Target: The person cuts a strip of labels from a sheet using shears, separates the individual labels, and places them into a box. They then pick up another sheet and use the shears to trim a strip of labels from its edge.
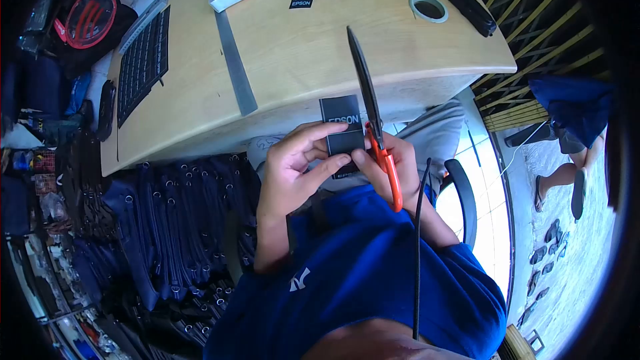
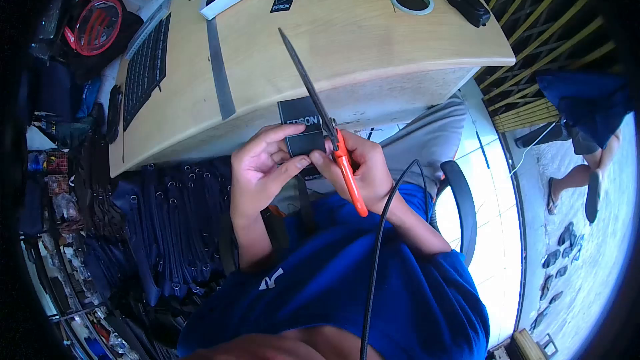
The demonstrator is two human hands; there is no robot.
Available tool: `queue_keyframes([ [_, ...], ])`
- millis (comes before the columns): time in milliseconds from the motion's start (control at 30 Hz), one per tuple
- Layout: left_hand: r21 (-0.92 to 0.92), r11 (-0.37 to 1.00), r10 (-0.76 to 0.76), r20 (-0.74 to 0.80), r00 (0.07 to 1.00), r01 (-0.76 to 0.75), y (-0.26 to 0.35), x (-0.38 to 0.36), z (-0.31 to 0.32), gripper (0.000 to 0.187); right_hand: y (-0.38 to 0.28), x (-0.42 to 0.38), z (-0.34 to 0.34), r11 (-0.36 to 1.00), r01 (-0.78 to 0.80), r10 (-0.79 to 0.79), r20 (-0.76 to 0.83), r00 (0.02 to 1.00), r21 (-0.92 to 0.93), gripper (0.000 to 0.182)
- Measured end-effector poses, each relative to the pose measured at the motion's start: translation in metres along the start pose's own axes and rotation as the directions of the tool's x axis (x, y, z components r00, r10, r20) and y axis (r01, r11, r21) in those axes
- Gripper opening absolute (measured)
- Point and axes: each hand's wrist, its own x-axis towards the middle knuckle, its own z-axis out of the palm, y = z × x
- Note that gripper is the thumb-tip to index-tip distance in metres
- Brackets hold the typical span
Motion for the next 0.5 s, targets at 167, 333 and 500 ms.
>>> queue_keyframes([
  [167, 0.022, 0.999, -0.043, 0.027, 0.999, 0.043, 0.003, 0.001, -0.018, 0.047, 0.003, -0.009, -0.019, 0.995, 0.067, -0.053, 0.183, 0.982, -0.069, 0.051],
  [333, -0.027, 0.998, -0.063, 0.068, 0.996, 0.065, 0.007, 0.002, -0.034, 0.059, 0.007, -0.024, -0.041, 0.971, 0.030, 0.047, 0.312, 0.949, -0.237, 0.082],
  [500, -0.020, 0.993, -0.111, 0.186, 0.976, 0.117, 0.012, 0.004, -0.044, 0.066, 0.003, -0.029, -0.071, 0.923, 0.034, 0.163, 0.467, 0.869, -0.384, 0.080],
])
